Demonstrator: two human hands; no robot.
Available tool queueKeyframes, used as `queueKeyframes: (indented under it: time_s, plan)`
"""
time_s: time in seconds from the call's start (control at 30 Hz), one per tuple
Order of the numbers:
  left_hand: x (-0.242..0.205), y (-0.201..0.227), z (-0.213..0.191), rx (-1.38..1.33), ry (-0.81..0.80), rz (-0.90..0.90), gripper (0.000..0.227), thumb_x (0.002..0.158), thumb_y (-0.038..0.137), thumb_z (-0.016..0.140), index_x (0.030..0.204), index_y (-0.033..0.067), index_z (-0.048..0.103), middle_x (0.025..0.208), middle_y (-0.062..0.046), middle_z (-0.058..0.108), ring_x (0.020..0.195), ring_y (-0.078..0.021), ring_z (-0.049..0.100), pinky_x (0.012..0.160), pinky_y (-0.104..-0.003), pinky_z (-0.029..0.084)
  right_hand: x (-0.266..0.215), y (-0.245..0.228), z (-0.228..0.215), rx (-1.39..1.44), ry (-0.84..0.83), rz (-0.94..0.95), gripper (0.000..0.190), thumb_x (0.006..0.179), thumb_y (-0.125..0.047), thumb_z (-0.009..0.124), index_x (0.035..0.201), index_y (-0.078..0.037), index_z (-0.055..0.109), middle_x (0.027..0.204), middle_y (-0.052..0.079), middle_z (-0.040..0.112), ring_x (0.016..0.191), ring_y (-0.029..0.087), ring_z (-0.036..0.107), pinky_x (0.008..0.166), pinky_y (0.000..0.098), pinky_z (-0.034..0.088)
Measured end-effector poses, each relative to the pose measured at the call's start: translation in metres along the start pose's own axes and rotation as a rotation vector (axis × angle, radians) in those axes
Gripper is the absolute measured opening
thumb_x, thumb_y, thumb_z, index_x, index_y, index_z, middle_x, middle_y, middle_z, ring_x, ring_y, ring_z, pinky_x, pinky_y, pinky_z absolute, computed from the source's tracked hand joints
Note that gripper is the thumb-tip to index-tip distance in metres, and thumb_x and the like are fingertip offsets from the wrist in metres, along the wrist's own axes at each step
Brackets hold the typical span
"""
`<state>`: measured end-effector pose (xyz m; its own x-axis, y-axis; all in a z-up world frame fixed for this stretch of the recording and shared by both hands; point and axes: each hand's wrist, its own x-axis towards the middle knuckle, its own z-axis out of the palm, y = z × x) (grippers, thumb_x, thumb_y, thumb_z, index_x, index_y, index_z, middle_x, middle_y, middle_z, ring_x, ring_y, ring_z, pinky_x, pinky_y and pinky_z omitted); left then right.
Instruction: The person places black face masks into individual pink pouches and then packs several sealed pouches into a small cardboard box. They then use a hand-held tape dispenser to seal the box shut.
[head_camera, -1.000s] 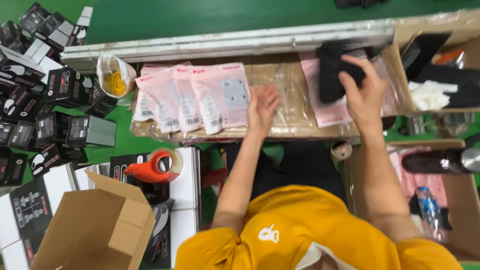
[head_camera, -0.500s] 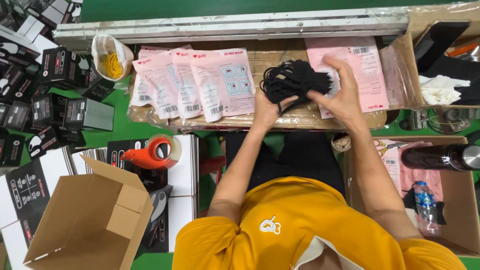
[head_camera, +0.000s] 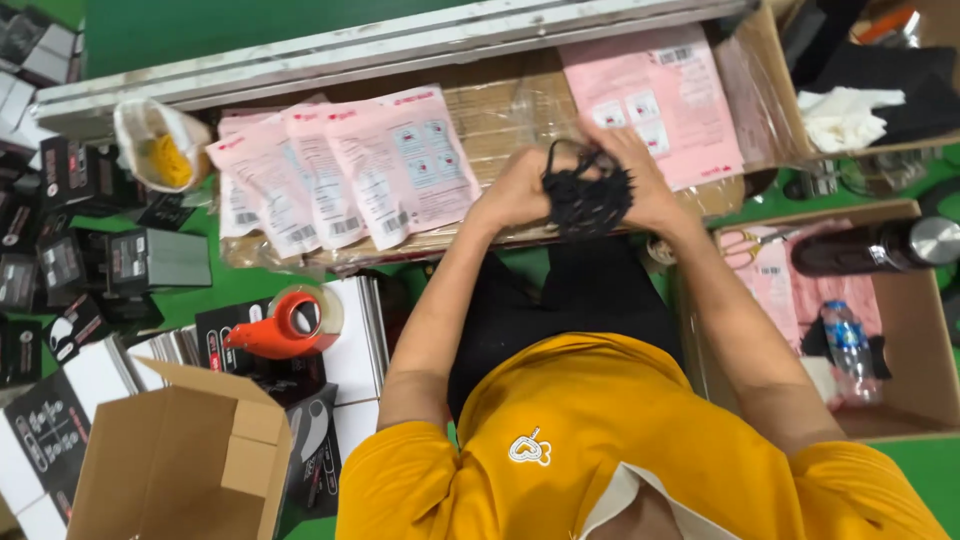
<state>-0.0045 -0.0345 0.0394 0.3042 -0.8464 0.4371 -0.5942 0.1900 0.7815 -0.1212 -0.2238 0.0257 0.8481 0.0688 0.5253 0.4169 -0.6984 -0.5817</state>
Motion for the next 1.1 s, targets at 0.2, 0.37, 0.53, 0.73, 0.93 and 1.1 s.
queueKeyframes:
  time_s: [0.2, 0.37, 0.53, 0.73, 0.93, 1.1]
  plan:
    - [0.073, -0.004, 0.103, 0.089, 0.552, -0.031, 0.023, 0.084, 0.012, 0.081, 0.101, 0.0055, 0.067, 0.098, -0.008, 0.065, 0.088, -0.0219, 0.066, 0.080, -0.034, 0.054, -0.119, 0.083, -0.052, 0.231, 0.775, 0.530, 0.033, 0.103, 0.000, 0.081, 0.134, 0.003, 0.069, 0.127, 0.007, 0.071, 0.117, 0.016, 0.067, 0.107, 0.0303, 0.054]
    - [0.071, -0.083, 0.167, 0.528, 0.109, 0.135, 0.019, 0.076, 0.012, 0.075, 0.091, 0.0037, 0.068, 0.093, -0.013, 0.064, 0.089, -0.0308, 0.066, 0.076, -0.041, 0.054, -0.131, 0.019, -0.094, 0.675, 0.951, 0.582, 0.046, 0.089, 0.009, 0.077, 0.131, -0.002, 0.062, 0.119, 0.004, 0.069, 0.110, 0.017, 0.067, 0.101, 0.0316, 0.057]
    - [0.084, -0.113, 0.181, 0.761, -0.056, 0.203, 0.010, 0.082, 0.007, 0.064, 0.086, -0.0025, 0.064, 0.092, -0.020, 0.065, 0.088, -0.0358, 0.067, 0.071, -0.045, 0.056, -0.151, 0.019, -0.067, 0.630, 0.749, 0.627, 0.046, 0.091, 0.009, 0.075, 0.134, 0.000, 0.063, 0.122, 0.004, 0.064, 0.110, 0.017, 0.064, 0.102, 0.0328, 0.056]
    - [0.097, -0.047, 0.151, 0.422, 0.182, 0.147, 0.010, 0.081, 0.009, 0.071, 0.080, 0.0013, 0.064, 0.083, -0.016, 0.066, 0.083, -0.0347, 0.069, 0.077, -0.044, 0.058, -0.126, 0.043, -0.026, 1.212, 1.066, 0.844, 0.045, 0.086, -0.001, 0.077, 0.128, -0.008, 0.063, 0.116, 0.005, 0.070, 0.101, 0.019, 0.070, 0.086, 0.0334, 0.060]
    - [0.109, 0.030, 0.101, 0.056, 0.493, -0.210, 0.043, 0.086, 0.004, 0.072, 0.129, 0.0067, 0.069, 0.080, -0.012, 0.076, 0.068, -0.0147, 0.072, 0.067, -0.030, 0.061, -0.051, -0.027, -0.080, -0.251, 0.738, 0.449, 0.035, 0.090, -0.004, 0.079, 0.124, -0.001, 0.069, 0.109, 0.014, 0.073, 0.095, 0.031, 0.073, 0.084, 0.0418, 0.058]
    - [0.104, 0.061, 0.090, -0.729, 0.383, 0.063, 0.069, 0.084, 0.015, 0.079, 0.145, 0.0136, 0.046, 0.105, -0.007, 0.074, 0.097, -0.0140, 0.074, 0.091, -0.028, 0.061, -0.023, -0.075, -0.114, -0.618, 0.464, 0.048, 0.050, 0.062, 0.003, 0.064, 0.112, 0.001, 0.066, 0.107, 0.027, 0.067, 0.094, 0.048, 0.065, 0.083, 0.0495, 0.052]
